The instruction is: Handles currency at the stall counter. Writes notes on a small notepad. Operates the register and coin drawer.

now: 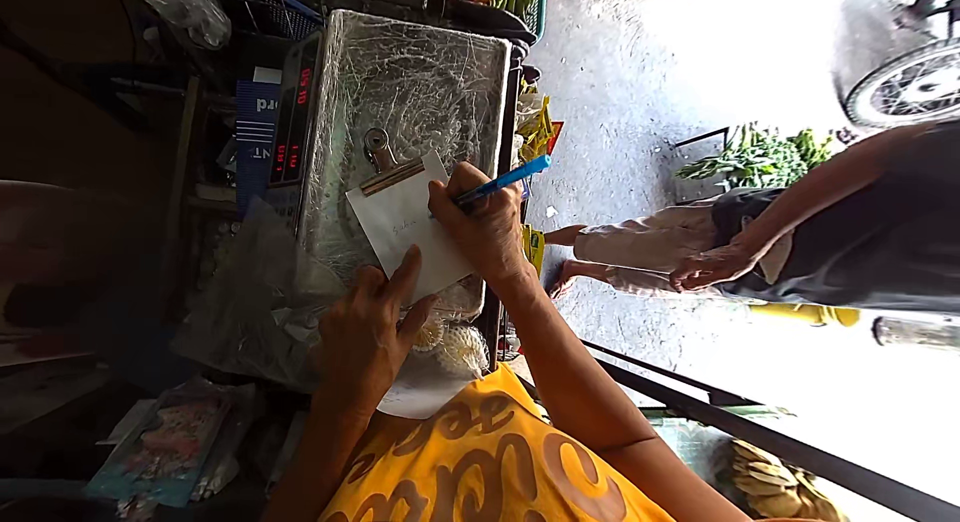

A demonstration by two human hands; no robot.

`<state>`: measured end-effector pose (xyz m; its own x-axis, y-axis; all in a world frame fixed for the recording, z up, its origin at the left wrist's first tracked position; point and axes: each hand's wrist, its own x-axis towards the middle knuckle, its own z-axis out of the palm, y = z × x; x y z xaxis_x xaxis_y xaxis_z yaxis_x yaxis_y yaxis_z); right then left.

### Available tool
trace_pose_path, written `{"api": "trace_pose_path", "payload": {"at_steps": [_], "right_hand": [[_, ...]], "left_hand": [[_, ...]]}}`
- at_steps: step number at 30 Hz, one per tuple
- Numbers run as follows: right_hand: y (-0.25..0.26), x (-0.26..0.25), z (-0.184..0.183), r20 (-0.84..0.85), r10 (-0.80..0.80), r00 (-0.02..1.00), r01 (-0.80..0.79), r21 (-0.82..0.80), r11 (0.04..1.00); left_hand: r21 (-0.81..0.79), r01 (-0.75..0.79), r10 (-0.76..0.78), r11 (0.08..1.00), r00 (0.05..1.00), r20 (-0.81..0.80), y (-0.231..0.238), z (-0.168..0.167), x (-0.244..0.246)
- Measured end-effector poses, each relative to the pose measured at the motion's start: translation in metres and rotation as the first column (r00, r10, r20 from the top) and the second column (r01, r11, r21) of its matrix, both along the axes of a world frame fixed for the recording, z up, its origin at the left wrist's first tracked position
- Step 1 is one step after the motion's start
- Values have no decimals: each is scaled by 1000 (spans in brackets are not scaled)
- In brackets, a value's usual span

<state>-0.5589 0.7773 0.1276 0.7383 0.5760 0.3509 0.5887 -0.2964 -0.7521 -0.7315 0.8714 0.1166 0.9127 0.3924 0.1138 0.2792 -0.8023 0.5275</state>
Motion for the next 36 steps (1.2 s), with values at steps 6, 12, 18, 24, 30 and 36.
{"api": "trace_pose_path", "payload": {"at_steps": [6,12,18,24,30,36], "right_hand": [[2,-3,1,-17,-72,997,71,-7,997],[1,-3,-3,20,-62,998,61,26,998],[13,13,-8,29,-154,988,150,108,983],[1,-1,-2,23,-92,996,90,52,995],[11,11,-6,44,-115,992,111,84,990],[4,18,4,-208,-151,967,168,71,983]], "left_hand": [[-9,5,-5,1000,1000,3,0,1,0],[-4,9,-9,1000,1000,2,1,2,0],[-18,12,-12,1000,1000,18,2,1,1],[-17,18,-18,1000,1000,2,3,2,1],[-30,20,-19,999,1000,9,4,3,2],[-22,32,-31,999,999,5,5,4,3]]}}
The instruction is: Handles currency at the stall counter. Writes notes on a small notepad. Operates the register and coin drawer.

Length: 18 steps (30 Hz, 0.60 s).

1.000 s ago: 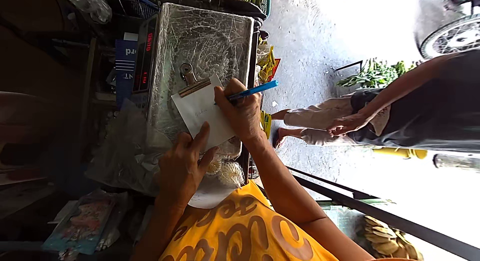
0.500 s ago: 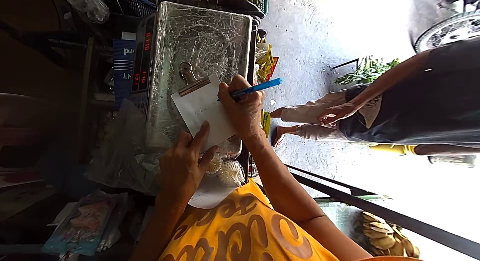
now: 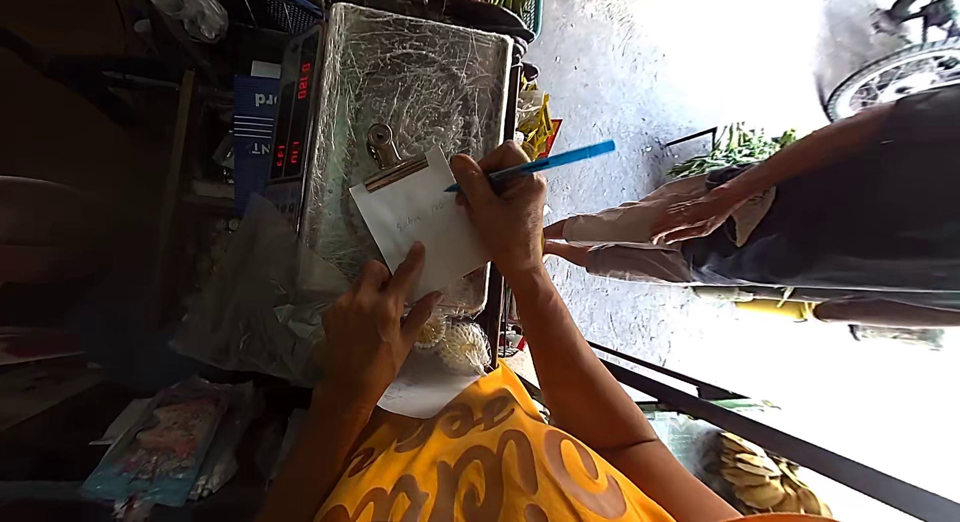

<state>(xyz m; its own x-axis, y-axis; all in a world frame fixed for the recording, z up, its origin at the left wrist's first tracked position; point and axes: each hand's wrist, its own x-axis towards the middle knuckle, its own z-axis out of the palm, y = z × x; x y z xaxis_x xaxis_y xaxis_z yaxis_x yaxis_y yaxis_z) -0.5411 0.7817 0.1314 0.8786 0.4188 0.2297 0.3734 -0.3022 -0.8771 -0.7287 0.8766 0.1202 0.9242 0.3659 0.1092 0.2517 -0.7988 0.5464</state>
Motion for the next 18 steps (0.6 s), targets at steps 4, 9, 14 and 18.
{"api": "trace_pose_path", "payload": {"at_steps": [4,9,14,18], "right_hand": [[-10,-20,4,43,-25,999,27,-50,998],[-13,-31,-1,47,-35,998,38,-54,998],[7,-14,-2,154,-54,987,67,-80,995],[-13,-33,-1,117,79,990,-63,-130,990]], "left_hand": [[-4,2,-2,1000,1000,1,0,0,0],[16,1,-1,1000,1000,12,-1,2,0],[16,-6,6,1000,1000,16,-2,2,1],[7,-5,5,1000,1000,0,-2,2,0]]}}
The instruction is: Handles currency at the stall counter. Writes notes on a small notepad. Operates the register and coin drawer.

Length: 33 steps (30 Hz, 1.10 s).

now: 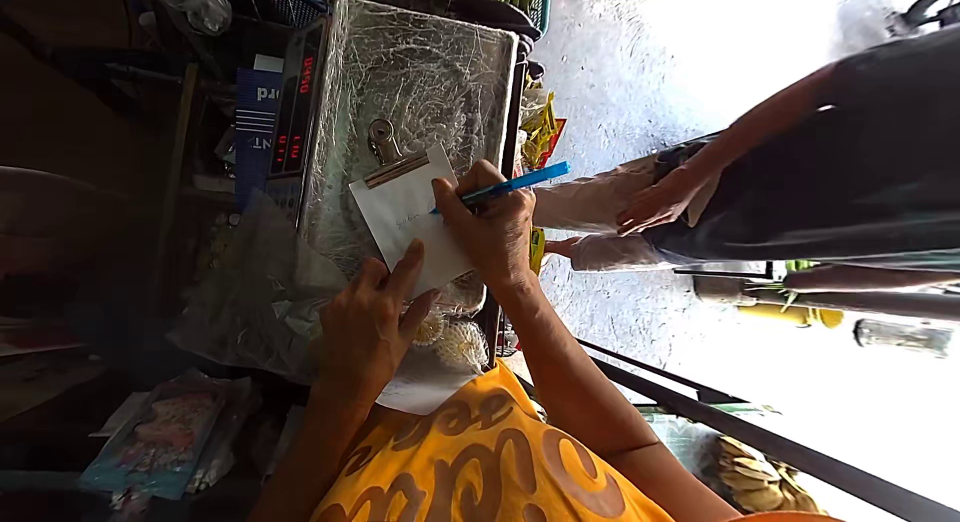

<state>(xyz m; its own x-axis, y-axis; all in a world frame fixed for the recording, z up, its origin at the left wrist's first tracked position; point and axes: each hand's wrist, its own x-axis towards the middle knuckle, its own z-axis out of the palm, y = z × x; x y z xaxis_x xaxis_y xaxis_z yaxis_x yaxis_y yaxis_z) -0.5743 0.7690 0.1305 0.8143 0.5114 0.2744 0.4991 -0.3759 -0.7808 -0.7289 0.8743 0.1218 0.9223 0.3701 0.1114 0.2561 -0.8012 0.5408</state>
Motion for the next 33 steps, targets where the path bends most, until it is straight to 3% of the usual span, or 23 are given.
{"api": "trace_pose_path", "payload": {"at_steps": [6,13,15,18,20,26,33], "right_hand": [[9,33,-5,47,-154,987,153,24,988],[13,22,13,-147,51,988,-18,218,976],[-4,9,24,-156,96,983,-69,166,984],[-24,2,30,148,242,959,-237,-54,970],[-30,-10,25,255,354,900,-316,-181,932],[-20,-58,-3,317,335,887,-169,-452,876],[-9,-63,3,287,257,923,-103,-460,882]], "left_hand": [[-3,-4,4,1000,1000,-1,1,0,0],[-49,5,-6,999,1000,-20,2,-2,-8],[-108,-20,19,994,1000,-6,6,0,-14],[-155,-102,106,983,994,20,20,7,-20],[-151,-143,145,978,989,-1,30,9,-21],[-59,-202,201,978,979,-20,36,8,-15],[-67,-252,253,965,967,10,40,6,-19]]}}
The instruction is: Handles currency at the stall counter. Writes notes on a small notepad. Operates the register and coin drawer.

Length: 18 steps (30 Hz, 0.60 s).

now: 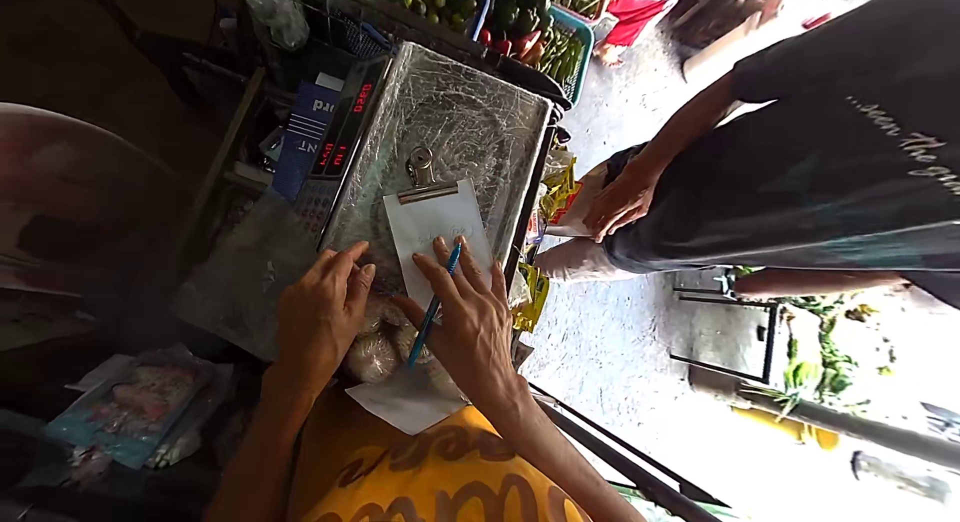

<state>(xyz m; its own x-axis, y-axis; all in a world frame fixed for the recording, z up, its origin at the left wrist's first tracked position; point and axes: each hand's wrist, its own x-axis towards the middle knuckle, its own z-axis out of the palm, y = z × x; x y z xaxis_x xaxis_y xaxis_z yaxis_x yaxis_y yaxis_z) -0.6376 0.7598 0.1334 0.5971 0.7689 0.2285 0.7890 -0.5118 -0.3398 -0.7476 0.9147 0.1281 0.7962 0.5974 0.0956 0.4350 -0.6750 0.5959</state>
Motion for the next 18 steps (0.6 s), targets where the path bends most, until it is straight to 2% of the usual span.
{"api": "trace_pose_path", "payload": {"at_steps": [6,13,18], "right_hand": [[-1,5,7,-43,12,999,-12,0,1000],[-14,17,17,78,155,985,-154,-19,988],[-9,40,43,41,-21,999,19,40,999]], "left_hand": [[-40,3,-3,999,1000,3,6,3,2],[-18,49,-47,999,997,61,26,13,24],[-118,77,-55,990,982,179,41,11,51]]}}
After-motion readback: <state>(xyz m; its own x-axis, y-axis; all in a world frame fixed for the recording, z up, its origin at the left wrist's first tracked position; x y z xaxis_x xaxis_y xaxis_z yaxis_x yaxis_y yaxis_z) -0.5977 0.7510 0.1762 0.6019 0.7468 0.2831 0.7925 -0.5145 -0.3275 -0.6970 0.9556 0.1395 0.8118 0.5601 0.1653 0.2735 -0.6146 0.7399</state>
